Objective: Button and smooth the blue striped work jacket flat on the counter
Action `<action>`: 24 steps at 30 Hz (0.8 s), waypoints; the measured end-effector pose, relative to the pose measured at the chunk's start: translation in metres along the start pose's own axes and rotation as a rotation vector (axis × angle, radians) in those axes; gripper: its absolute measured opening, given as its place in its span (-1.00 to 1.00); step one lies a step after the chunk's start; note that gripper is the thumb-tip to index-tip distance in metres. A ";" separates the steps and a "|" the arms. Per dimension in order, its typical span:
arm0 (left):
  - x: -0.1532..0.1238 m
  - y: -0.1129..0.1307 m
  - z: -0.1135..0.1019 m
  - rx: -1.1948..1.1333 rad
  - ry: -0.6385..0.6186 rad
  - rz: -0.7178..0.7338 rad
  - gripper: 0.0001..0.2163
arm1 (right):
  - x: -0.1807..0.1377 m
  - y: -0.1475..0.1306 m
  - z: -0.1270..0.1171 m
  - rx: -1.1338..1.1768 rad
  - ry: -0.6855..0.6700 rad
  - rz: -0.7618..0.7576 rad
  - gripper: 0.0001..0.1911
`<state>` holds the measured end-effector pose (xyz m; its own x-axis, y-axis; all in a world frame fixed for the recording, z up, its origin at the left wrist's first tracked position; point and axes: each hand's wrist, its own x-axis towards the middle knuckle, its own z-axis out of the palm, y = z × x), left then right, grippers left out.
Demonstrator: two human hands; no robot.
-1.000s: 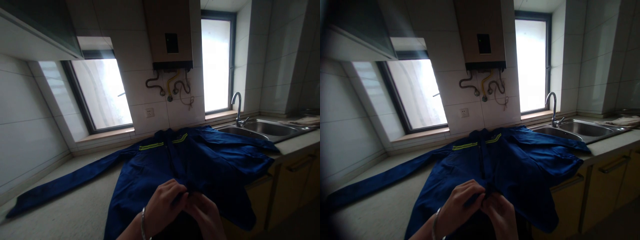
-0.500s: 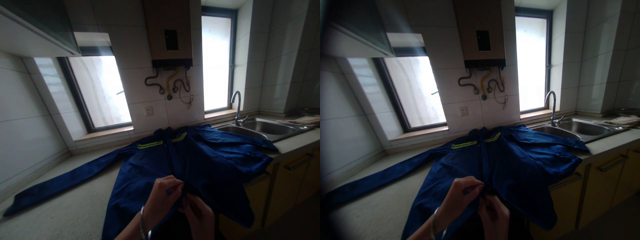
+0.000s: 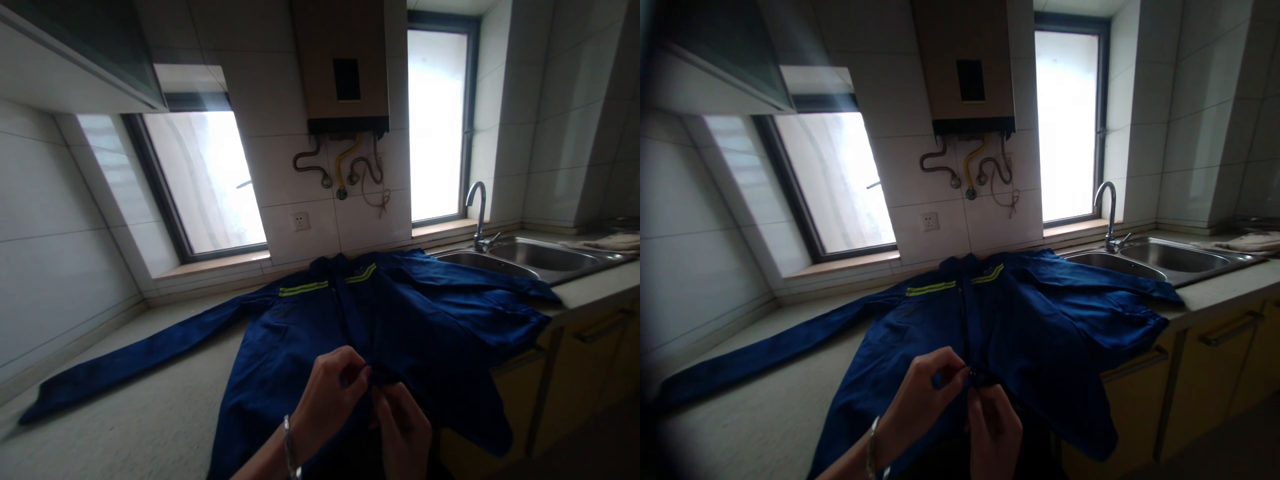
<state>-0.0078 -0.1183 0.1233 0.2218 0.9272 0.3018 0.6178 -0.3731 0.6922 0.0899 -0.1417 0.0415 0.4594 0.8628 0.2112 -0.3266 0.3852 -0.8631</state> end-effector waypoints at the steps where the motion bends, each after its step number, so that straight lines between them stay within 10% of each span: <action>1: -0.001 0.001 0.001 0.023 0.011 0.015 -0.85 | -0.001 -0.001 0.001 0.002 0.001 -0.009 -0.65; 24: 0.005 -0.006 -0.008 0.072 -0.251 0.014 -0.84 | -0.003 0.001 -0.003 -0.116 -0.253 0.189 -0.46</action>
<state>-0.0170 -0.1118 0.1259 0.4057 0.9043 0.1325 0.6634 -0.3911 0.6379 0.0907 -0.1449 0.0381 0.1759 0.9748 0.1373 -0.2832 0.1837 -0.9413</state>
